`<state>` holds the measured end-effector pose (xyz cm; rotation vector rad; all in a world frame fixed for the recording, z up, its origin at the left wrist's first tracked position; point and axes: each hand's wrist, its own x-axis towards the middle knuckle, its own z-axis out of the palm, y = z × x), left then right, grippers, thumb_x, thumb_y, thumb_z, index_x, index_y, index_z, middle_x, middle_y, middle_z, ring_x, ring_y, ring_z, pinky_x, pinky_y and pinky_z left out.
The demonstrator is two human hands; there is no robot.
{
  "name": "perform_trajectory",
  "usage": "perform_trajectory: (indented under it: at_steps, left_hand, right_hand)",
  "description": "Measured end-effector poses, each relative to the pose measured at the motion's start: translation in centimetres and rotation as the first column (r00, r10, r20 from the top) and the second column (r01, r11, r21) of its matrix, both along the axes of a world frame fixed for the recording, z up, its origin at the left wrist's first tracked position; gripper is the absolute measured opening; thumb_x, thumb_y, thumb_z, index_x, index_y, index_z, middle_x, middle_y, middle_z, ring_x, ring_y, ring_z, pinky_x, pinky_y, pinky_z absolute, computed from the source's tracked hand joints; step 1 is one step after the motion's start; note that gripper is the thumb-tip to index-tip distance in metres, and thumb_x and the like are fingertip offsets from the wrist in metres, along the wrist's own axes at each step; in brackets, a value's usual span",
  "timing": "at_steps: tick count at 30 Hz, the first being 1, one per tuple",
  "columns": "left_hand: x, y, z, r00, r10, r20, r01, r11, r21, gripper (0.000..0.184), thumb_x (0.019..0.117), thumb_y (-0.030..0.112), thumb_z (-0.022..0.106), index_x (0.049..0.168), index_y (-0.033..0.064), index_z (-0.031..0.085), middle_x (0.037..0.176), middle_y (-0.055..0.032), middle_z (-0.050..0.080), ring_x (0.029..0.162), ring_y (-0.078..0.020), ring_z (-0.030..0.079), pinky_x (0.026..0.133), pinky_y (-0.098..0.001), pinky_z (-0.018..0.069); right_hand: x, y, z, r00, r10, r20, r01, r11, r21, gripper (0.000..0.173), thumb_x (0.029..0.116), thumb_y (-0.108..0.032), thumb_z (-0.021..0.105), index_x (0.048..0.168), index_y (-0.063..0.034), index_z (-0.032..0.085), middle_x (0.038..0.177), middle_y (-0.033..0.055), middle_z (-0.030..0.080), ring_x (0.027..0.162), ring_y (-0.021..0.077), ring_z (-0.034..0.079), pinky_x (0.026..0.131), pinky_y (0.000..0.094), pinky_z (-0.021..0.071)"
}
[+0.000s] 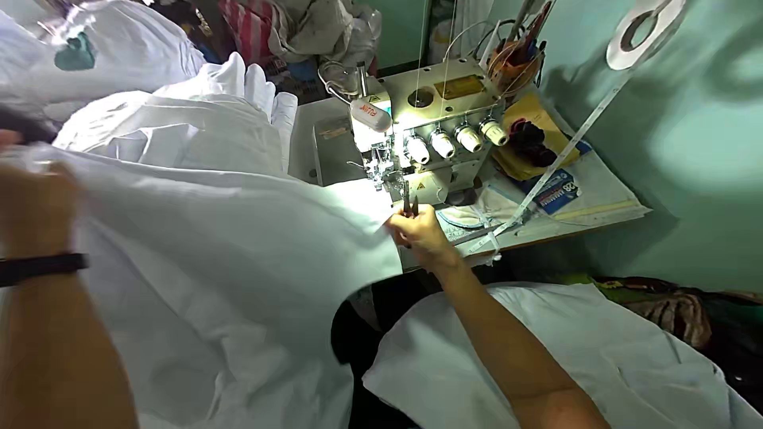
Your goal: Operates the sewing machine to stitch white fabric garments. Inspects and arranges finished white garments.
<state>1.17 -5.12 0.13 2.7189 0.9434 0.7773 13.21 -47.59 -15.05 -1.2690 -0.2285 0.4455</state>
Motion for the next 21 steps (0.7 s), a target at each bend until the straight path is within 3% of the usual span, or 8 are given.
perform_trajectory:
  at_steps: [2,6,11,13,15,16,19,21]
  left_hand:
    - [2.2,-8.8,-0.8,0.964,-0.262,-0.041,0.264,0.962,0.068,0.053,0.0974,0.015,0.058,0.137,-0.0172,0.045,0.142,-0.0459,0.042,0.136,-0.0641,0.036,0.111,-0.0731,0.0244]
    - [4.7,-17.5,-8.7,0.599,-0.797,-0.073,0.794,0.603,-0.073,0.045,0.0798,0.018,0.073,0.120,-0.0017,0.068,0.143,-0.0251,0.054,0.138,-0.0464,0.044,0.111,-0.0663,0.0317]
    - [6.7,-19.9,-13.9,0.502,-0.862,0.068,0.865,0.498,-0.068,0.020,0.0935,0.015,0.064,0.105,0.0043,0.076,0.133,-0.0178,0.065,0.140,-0.0445,0.046,0.110,-0.0761,0.0185]
    - [6.3,-21.2,-11.7,0.481,-0.870,0.107,0.876,0.481,-0.035,0.017,0.0981,0.008,0.059,0.100,-0.0010,0.074,0.116,-0.0175,0.072,0.126,-0.0384,0.060,0.112,-0.0704,0.0270]
    - [5.0,-23.1,-8.6,0.471,-0.879,0.079,0.878,0.475,0.050,0.016,0.1008,0.002,0.053,0.098,-0.0035,0.068,0.095,-0.0154,0.069,0.096,-0.0255,0.068,0.094,-0.0422,0.0522]
    - [4.4,-24.0,-7.3,0.438,-0.897,0.058,0.890,0.442,0.109,0.016,0.1005,0.001,0.052,0.097,-0.0048,0.066,0.089,-0.0159,0.066,0.084,-0.0235,0.066,0.080,-0.0333,0.0548]
    - [3.2,-25.4,-6.0,0.381,-0.923,-0.054,0.886,0.348,0.307,0.013,0.0980,0.009,0.058,0.092,0.0005,0.064,0.076,-0.0118,0.059,0.063,-0.0230,0.058,0.052,-0.0304,0.0423]
    - [3.4,-24.9,-7.0,0.415,-0.905,-0.093,0.872,0.367,0.325,0.012,0.0940,0.009,0.058,0.091,0.0014,0.067,0.071,-0.0112,0.057,0.056,-0.0257,0.055,0.047,-0.0351,0.0384]
  right_hand:
    - [0.4,1.2,-1.1,0.985,-0.173,-0.007,0.171,0.979,-0.110,0.026,0.0918,-0.002,0.068,0.068,-0.0106,0.061,0.051,-0.0072,0.052,0.041,-0.0006,0.044,0.042,0.0174,0.0400]
    - [-1.4,-0.1,-2.5,0.995,-0.074,-0.061,0.062,0.983,-0.173,0.016,0.0969,-0.006,0.065,0.082,-0.0012,0.066,0.057,-0.0030,0.059,0.046,0.0032,0.055,0.048,0.0199,0.0496]
    - [-3.7,-1.6,-3.5,0.990,0.037,-0.136,-0.067,0.972,-0.225,0.018,0.0979,0.002,0.060,0.080,-0.0001,0.063,0.068,-0.0010,0.070,0.048,-0.0011,0.055,0.049,0.0156,0.0461]
    - [-3.8,-1.9,-3.0,0.996,0.003,-0.091,-0.025,0.972,-0.235,0.016,0.0994,0.003,0.056,0.085,0.0012,0.062,0.068,-0.0029,0.067,0.049,-0.0027,0.052,0.050,0.0143,0.0448]
    - [-3.3,-2.1,-2.7,0.999,-0.031,-0.027,0.022,0.964,-0.264,0.015,0.0991,0.003,0.056,0.087,0.0021,0.065,0.065,-0.0050,0.064,0.051,-0.0041,0.051,0.052,0.0135,0.0443]
    - [-3.1,-2.2,-2.8,0.998,-0.052,0.022,0.056,0.958,-0.282,0.015,0.0972,0.003,0.058,0.084,0.0010,0.066,0.065,-0.0061,0.062,0.053,-0.0053,0.051,0.054,0.0131,0.0439]
    - [-3.2,-2.5,-4.1,0.976,-0.121,0.182,0.168,0.949,-0.268,0.014,0.0849,0.002,0.073,0.074,-0.0022,0.066,0.080,-0.0025,0.062,0.067,-0.0050,0.054,0.063,0.0118,0.0469]
    - [-3.8,-2.8,-4.7,0.964,-0.087,0.250,0.166,0.935,-0.315,0.012,0.0863,-0.003,0.074,0.077,0.0019,0.068,0.098,0.0065,0.064,0.075,-0.0028,0.056,0.068,0.0117,0.0477]
